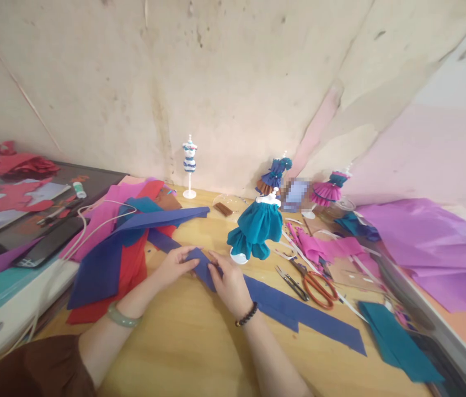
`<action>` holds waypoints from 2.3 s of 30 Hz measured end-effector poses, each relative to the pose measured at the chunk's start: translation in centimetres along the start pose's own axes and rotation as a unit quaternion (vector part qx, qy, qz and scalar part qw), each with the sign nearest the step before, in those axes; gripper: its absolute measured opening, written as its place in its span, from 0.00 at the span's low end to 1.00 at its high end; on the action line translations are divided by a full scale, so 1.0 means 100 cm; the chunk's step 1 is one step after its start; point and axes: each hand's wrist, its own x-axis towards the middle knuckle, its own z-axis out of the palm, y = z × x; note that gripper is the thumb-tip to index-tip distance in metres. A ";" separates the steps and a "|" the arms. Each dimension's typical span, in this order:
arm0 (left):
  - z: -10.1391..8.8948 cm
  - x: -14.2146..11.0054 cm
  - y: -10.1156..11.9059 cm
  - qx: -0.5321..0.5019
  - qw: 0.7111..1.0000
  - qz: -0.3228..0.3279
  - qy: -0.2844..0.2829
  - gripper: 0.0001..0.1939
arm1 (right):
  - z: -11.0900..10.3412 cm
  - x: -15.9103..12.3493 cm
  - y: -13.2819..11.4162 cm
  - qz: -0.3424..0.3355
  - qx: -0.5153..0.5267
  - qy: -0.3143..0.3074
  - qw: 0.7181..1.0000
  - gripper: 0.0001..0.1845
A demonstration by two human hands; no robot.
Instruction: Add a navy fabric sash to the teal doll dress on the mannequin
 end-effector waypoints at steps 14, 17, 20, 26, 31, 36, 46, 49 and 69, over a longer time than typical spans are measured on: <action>0.002 0.001 -0.001 0.009 1.000 -0.014 0.021 0.25 | -0.001 -0.001 -0.005 -0.005 0.009 -0.025 1.000 0.18; 0.001 0.001 -0.001 0.016 1.000 -0.006 0.024 0.25 | 0.000 -0.001 -0.006 0.005 0.014 -0.025 1.000 0.18; -0.001 0.002 -0.001 0.021 0.999 -0.002 0.031 0.26 | 0.002 -0.002 -0.003 0.010 0.022 -0.016 1.000 0.18; -0.003 0.006 -0.003 0.036 0.998 0.009 0.055 0.27 | 0.004 -0.004 0.001 0.019 0.038 -0.003 0.999 0.18; -0.005 0.008 -0.006 0.056 0.996 0.019 0.062 0.26 | 0.005 -0.004 0.000 0.023 0.052 -0.017 0.998 0.18; -0.005 0.007 -0.006 0.059 0.996 0.020 0.069 0.25 | 0.007 -0.004 0.003 0.026 0.056 -0.019 0.998 0.18; -0.007 0.009 0.002 0.056 0.986 0.030 0.156 0.23 | 0.004 -0.002 0.002 0.024 0.041 -0.008 0.999 0.17; -0.009 0.010 0.002 0.043 0.981 0.040 0.187 0.24 | 0.004 -0.003 0.003 0.028 0.038 -0.015 0.999 0.17; -0.015 0.013 -0.001 0.044 0.975 0.043 0.215 0.22 | 0.005 -0.003 0.005 0.008 -0.009 -0.017 1.000 0.17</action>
